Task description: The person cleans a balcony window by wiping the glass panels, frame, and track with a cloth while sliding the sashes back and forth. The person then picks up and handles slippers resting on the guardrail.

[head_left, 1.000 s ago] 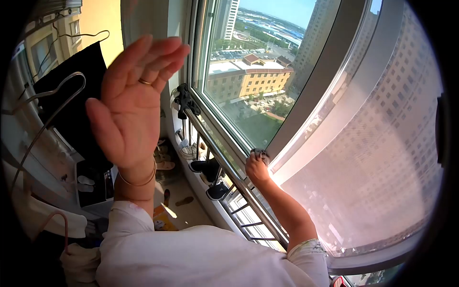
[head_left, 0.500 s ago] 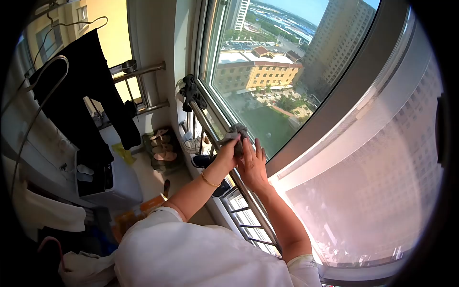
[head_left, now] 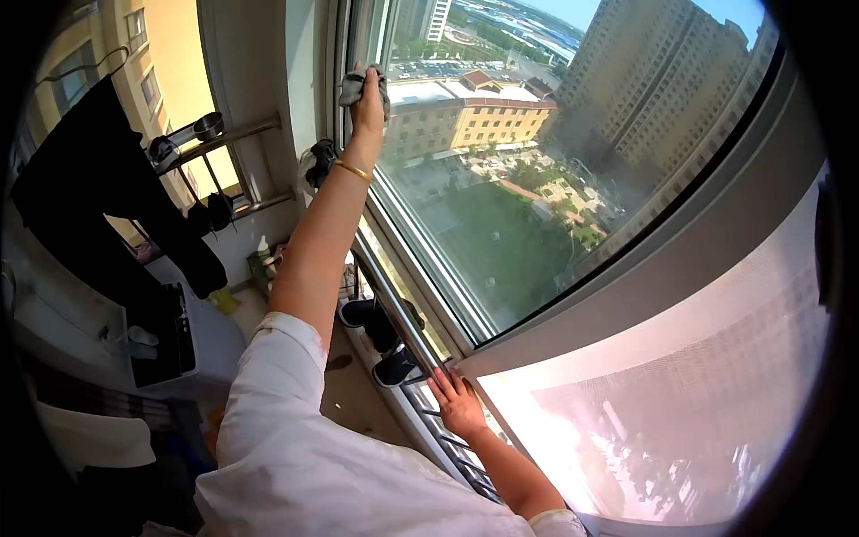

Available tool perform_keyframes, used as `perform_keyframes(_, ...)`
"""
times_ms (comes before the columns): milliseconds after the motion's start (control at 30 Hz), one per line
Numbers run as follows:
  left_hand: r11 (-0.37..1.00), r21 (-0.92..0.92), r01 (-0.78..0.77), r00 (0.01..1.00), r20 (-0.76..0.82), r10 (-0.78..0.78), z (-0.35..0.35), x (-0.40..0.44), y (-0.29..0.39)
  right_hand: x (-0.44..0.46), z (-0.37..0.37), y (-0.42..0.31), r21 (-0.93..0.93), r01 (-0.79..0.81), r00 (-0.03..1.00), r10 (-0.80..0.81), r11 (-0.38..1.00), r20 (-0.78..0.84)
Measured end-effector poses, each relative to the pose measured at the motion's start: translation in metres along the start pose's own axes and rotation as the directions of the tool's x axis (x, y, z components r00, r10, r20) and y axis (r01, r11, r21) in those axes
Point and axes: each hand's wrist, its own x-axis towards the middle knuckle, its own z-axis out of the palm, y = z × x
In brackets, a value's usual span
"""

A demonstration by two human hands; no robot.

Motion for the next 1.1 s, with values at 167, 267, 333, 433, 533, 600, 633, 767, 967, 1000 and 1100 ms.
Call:
perform_keyframes(167, 0.949, 0.28, -0.143, 0.985, -0.053, 0.164, 0.018, -0.006, -0.024, 0.001, -0.001, 0.004, 0.125, 0.007, 0.999, -0.011, 0.992, 0.036)
perform_keyframes(267, 0.976, 0.214, 0.039, 0.995, -0.1, -0.018, 0.006, -0.035, -0.065, 0.002, 0.002, 0.005, 0.109, 0.007, 1.0, -0.01, 0.994, 0.025)
perform_keyframes(333, 0.947, 0.24, 0.212, 0.975, -0.123, -0.187, -0.021, -0.07, -0.092, 0.001, 0.001, 0.004, 0.125, 0.013, 1.0, -0.012, 0.992, -0.014)
perform_keyframes(433, 0.819, 0.324, 0.474, 0.877, -0.259, -0.405, -0.039, -0.189, -0.125, 0.001, 0.005, 0.003, 0.108, 0.023, 0.995, -0.012, 0.994, -0.104)
perform_keyframes(533, 0.881, -0.145, 0.451, 0.881, -0.083, -0.465, -0.013, -0.244, -0.066, 0.0, 0.004, 0.002, 0.088, 0.019, 0.994, -0.01, 0.996, -0.109)
perform_keyframes(600, 0.991, -0.078, 0.11, 0.993, 0.054, -0.106, 0.01, -0.249, 0.017, -0.002, 0.002, -0.002, 0.1, -0.002, 0.999, 0.006, 0.995, -0.047)
perform_keyframes(633, 0.999, 0.012, -0.031, 0.987, 0.159, 0.029, 0.022, -0.242, 0.045, 0.0, 0.0, 0.0, 0.102, -0.012, 1.0, 0.014, 0.995, -0.018)
perform_keyframes(767, 0.739, 0.133, -0.661, 0.746, 0.224, 0.627, 0.066, -0.148, 0.115, 0.001, 0.0, 0.001, 0.105, -0.015, 1.0, 0.015, 0.994, 0.002)
perform_keyframes(967, 0.966, 0.257, -0.035, 0.982, -0.169, 0.081, 0.012, -0.145, -0.043, -0.001, 0.005, 0.001, 0.062, -0.01, 1.0, 0.009, 0.998, 0.014)
perform_keyframes(1000, 0.992, 0.098, 0.084, 0.98, -0.19, -0.064, 0.001, -0.178, -0.087, 0.001, 0.004, 0.002, 0.063, -0.011, 1.0, 0.01, 0.998, 0.016)
perform_keyframes(1100, 0.952, 0.003, 0.307, 0.947, -0.103, -0.305, 0.003, -0.3, -0.016, -0.001, 0.005, -0.001, 0.071, -0.001, 0.999, 0.005, 0.997, -0.051)
